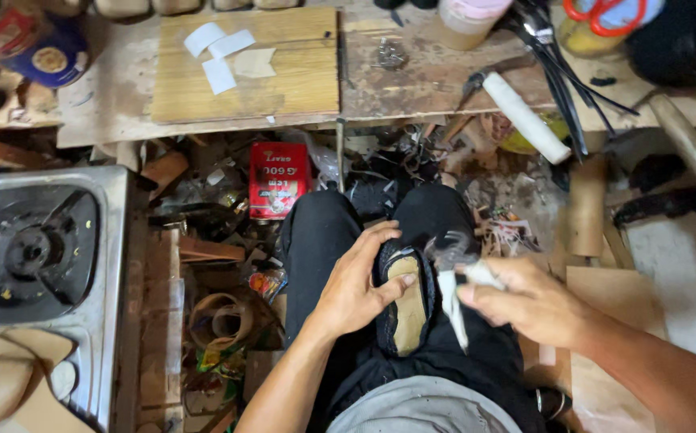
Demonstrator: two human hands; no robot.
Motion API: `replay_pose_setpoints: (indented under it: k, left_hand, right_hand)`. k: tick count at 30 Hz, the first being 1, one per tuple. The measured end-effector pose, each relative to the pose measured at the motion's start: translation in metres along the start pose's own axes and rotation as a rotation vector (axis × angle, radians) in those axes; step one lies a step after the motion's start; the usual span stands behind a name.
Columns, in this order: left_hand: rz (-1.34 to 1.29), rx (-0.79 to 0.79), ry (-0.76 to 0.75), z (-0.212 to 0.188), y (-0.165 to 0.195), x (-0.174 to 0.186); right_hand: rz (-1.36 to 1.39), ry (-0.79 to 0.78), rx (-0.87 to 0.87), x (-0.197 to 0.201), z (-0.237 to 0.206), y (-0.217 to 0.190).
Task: The person hammers a wooden shoe last into a black slip-on shoe, then uses pliers to pull and trim the shoe's upper material around the last. The person repeatedly adjusts the shoe and last while working in a cluttered workshop.
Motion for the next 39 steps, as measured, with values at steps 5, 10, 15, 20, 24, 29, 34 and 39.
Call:
replay_pose_setpoints:
  k: [5,10,15,20,24,29,34,39]
  left_hand:
    - [0.062,-0.028,-0.024,-0.001,0.02,-0.021]
    - [0.135,-0.057,-0.01,-0.002,0.04,-0.035]
    - [0.223,-0.093,-0.019,-0.005,0.053,-0.05]
    - [0.237,-0.084,-0.026,-0.007,0.054,-0.056]
    - [0.244,-0.063,0.006,-0.003,0.049,-0.051]
    - [0.272,-0.028,0.059,0.002,0.041,-0.041]
    - [0.296,0.035,0.086,-0.001,0.03,-0.034]
    - [0.286,0.056,0.115,0.001,0.022,-0.031]
  right_hand:
    - [0.315,-0.283,-0.113,-0.022,-0.01,0.014]
    - [0.184,-0.372,-0.255,-0.003,-0.027,0.005]
    - [-0.158,-0.481,-0.417,0.021,-0.039,-0.003]
    - [-0.008,-0.481,-0.354,0.028,-0.036,-0.009]
    - [-0.084,-0.283,-0.357,0.01,-0.037,-0.005]
    - [-0.166,0.25,-0.122,-0.031,-0.023,-0.011]
    - [-0.136,0.558,0.148,-0.058,-0.015,-0.013]
    - [-0.171,0.657,0.168,-0.069,-0.006,-0.01]
Point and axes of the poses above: each hand's wrist, its own z-axis towards the middle knuckle, its own x-axis out of the back of the hand, y = z × x, the point moved 6 cm from there along z, towards the middle knuckle, and after that the axes turned 12 degrees about -z, right-handed, at the moved point
